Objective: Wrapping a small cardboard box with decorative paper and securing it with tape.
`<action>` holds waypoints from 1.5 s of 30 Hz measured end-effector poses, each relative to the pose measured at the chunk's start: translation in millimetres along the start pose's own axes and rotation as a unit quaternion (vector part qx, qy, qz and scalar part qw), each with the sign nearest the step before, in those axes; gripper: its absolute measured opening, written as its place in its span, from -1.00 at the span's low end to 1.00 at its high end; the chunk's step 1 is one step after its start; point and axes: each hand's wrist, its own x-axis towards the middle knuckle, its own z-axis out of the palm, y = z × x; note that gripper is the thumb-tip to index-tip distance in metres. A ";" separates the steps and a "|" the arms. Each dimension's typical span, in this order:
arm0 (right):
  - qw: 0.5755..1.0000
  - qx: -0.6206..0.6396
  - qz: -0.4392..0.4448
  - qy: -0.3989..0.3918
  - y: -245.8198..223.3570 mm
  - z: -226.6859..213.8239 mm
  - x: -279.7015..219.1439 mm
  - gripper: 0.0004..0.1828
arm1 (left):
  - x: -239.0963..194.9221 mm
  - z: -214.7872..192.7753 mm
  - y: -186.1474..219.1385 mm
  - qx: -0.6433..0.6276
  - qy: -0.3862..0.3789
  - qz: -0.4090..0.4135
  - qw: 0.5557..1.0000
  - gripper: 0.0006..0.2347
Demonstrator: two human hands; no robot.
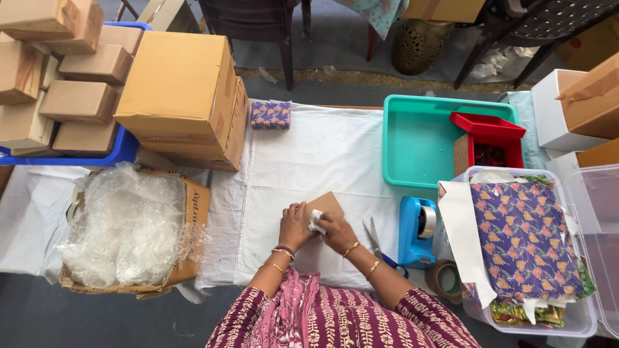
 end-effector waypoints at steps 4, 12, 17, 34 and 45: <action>0.998 0.006 0.052 0.022 24.5 -12.0 25.9 -0.60 | 1.6 -9.2 4.8 0.026 -0.003 0.004 1.000 -0.12; 1.000 -0.001 -0.019 -0.006 24.7 43.5 11.1 -0.64 | -0.3 -1.5 -1.9 0.052 0.025 0.037 0.998 -0.16; 0.981 -0.074 0.146 0.109 106.8 -18.9 27.6 -0.59 | -4.3 -18.8 5.4 0.073 0.007 0.061 0.995 -0.13; 0.996 0.024 0.003 0.083 -16.2 5.2 33.3 -0.69 | 1.9 -19.3 -15.6 -0.136 0.033 0.025 0.990 -0.61; 0.998 0.041 0.005 0.047 -8.9 5.4 53.5 -0.60 | 2.0 -15.8 -24.0 -0.128 0.048 0.047 0.989 -0.63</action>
